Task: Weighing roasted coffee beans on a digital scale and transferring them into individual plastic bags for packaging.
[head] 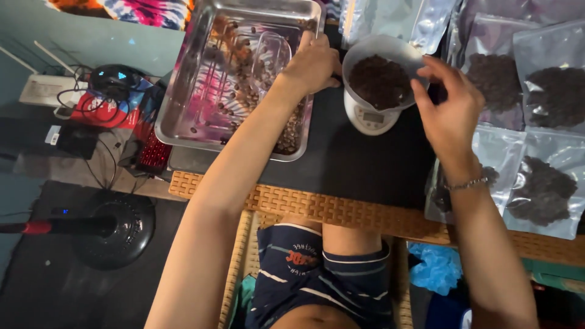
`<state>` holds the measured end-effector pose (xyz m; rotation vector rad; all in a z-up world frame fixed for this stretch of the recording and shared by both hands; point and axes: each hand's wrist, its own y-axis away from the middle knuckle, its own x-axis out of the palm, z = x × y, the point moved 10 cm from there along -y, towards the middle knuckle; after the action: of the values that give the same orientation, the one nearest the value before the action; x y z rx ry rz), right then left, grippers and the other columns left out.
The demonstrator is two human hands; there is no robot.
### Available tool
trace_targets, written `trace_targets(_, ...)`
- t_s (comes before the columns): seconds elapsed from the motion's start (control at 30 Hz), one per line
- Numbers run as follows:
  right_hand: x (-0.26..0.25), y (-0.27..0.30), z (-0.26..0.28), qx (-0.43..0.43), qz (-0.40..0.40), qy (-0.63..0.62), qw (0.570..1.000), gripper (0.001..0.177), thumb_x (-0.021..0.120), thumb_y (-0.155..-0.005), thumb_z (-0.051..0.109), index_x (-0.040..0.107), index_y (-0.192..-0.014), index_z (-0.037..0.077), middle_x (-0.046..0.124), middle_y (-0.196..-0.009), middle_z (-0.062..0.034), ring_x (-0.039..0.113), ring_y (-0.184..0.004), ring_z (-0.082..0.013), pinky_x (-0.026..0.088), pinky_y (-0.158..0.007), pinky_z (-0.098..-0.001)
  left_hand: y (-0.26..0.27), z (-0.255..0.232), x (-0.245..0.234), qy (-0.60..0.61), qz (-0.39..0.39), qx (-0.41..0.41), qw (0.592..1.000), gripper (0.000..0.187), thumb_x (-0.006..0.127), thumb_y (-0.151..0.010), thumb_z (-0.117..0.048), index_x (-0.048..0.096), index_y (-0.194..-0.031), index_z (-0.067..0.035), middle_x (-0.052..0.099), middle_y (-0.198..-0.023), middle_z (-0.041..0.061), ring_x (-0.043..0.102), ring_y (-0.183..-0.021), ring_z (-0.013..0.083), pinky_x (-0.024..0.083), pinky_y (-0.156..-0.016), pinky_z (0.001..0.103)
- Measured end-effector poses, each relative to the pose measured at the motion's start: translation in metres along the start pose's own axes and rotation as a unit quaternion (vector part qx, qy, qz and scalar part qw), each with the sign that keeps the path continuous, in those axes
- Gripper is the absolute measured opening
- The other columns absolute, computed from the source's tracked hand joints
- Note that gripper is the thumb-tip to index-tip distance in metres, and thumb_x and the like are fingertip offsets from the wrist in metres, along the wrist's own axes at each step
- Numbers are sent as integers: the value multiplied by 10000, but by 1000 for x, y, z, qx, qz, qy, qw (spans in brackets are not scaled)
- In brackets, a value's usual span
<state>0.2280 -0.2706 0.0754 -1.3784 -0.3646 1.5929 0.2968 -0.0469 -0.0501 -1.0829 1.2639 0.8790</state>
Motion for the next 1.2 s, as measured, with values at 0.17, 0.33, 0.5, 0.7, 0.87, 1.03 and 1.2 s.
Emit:
trace_targets(0.17,-30,24,26,-12,-25,-14,1000,196,686,-1107,-100,664,-1300,-128,724,-1136,-223,666,-998,-325,552,-946,-447,1,-8,0,-96,-27,43,994,130,757,-919,-440,795,-944,-318,700,-824,66,568,-975,272,318,-938,438)
trace_targets(0.33,-50,64,43,-29,2,12,1000,147,659,-1110,-69,684,-1195,-186,725,-1136,-313,711,-1057,-393,589,-956,-449,2,-9,5,-128,-18,57,990,176,662,-1004,-319,796,-900,-271,701,-747,67,534,-959,277,308,-929,425)
trace_targets(0.5,-55,112,42,19,22,15,999,151,645,-1085,0,713,-1182,-95,743,-1137,-236,717,-1059,-328,579,-951,-398,4,19,-41,-255,-187,-24,948,129,612,-945,-206,725,-998,-175,719,-942,45,566,-979,291,378,-847,444)
trace_targets(0.7,-55,112,54,41,11,-34,998,134,602,-1072,-80,676,-1178,-117,707,-1120,-248,683,-1091,-368,563,-1007,-451,-6,25,-32,-155,-175,-12,972,179,680,-837,-249,674,-670,-311,622,-701,-9,590,-843,280,360,-783,407)
trace_targets(0.87,-47,124,55,55,23,-39,997,141,612,-1060,-79,682,-1182,-80,715,-1134,-211,698,-1050,-317,576,-947,-400,-26,45,-6,-178,-116,-66,975,83,744,-869,-360,807,-900,-405,715,-849,48,599,-1000,276,347,-907,430)
trace_targets(1.03,-33,140,54,31,42,-31,998,226,631,-1023,-107,658,-1238,-41,711,-1180,-201,694,-1113,-318,586,-978,-393,-44,49,16,-151,-57,-75,984,103,778,-815,-221,826,-836,-309,696,-1081,194,532,-1166,352,386,-941,443)
trace_targets(1.2,-31,141,57,22,40,15,999,172,629,-1027,-74,706,-1178,-44,728,-1131,-199,696,-1083,-325,564,-973,-409,-58,47,41,-271,-38,-60,960,202,665,-895,-149,820,-1021,-182,773,-1057,99,461,-1312,432,445,-955,514)
